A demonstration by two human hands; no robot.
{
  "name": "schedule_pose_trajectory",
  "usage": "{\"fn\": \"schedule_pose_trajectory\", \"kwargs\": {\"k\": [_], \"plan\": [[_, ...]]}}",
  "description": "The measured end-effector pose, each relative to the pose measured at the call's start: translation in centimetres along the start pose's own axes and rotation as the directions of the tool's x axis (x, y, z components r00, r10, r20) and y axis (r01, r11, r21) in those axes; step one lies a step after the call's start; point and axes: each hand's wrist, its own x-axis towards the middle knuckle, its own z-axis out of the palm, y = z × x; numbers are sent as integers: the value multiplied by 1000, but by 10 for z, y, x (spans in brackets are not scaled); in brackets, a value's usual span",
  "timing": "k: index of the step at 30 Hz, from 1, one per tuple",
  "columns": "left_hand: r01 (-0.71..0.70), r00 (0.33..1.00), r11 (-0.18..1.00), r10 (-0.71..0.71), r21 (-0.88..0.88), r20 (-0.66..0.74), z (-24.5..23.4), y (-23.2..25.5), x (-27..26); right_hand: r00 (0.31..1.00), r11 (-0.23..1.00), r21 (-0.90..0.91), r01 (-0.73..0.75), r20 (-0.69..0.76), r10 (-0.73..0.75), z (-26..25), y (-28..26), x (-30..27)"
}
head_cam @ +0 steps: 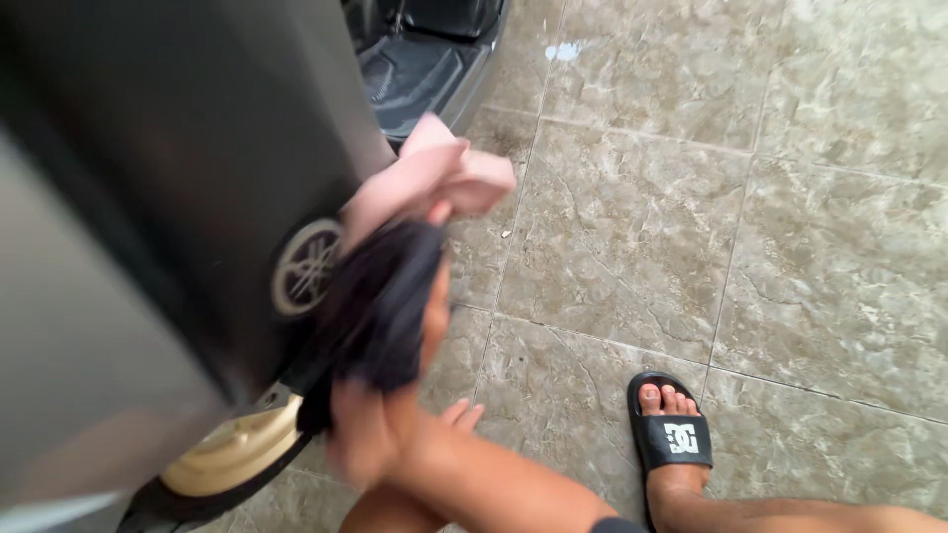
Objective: The person wipes down various parts of a motorcycle, including the windshield, dashboard, front fender, wheel, and under-seat compartment, using a cloth.
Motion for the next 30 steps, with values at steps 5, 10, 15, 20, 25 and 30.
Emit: {"fn": "schedule_pose_trajectory", "kwargs": {"k": [5,10,15,20,25,30], "plan": [[246,936,807,-342,-538,-85,-32,-5,25,733,914,-138,-380,559,389,-42,-122,-45],[-67,950,-361,-308,-930,52,-170,70,7,577,951,-255,-174,757,309,12,-265,24],[52,996,-756,84,-653,-18,-285,184,-21,504,580,-761,289,636,584,29,-428,96],[307,916,-553,-49,-774,398,-390,269,-54,741,613,-734,293,580,340,35,-570,86],[635,772,109,-54,-764,634,-504,362,-50,875,177,-975,133,199,440,29,-683,45],[-179,967,571,251,-801,-37,-581,428,-37,816,758,-464,-459,117,566,2,-749,11]]}}
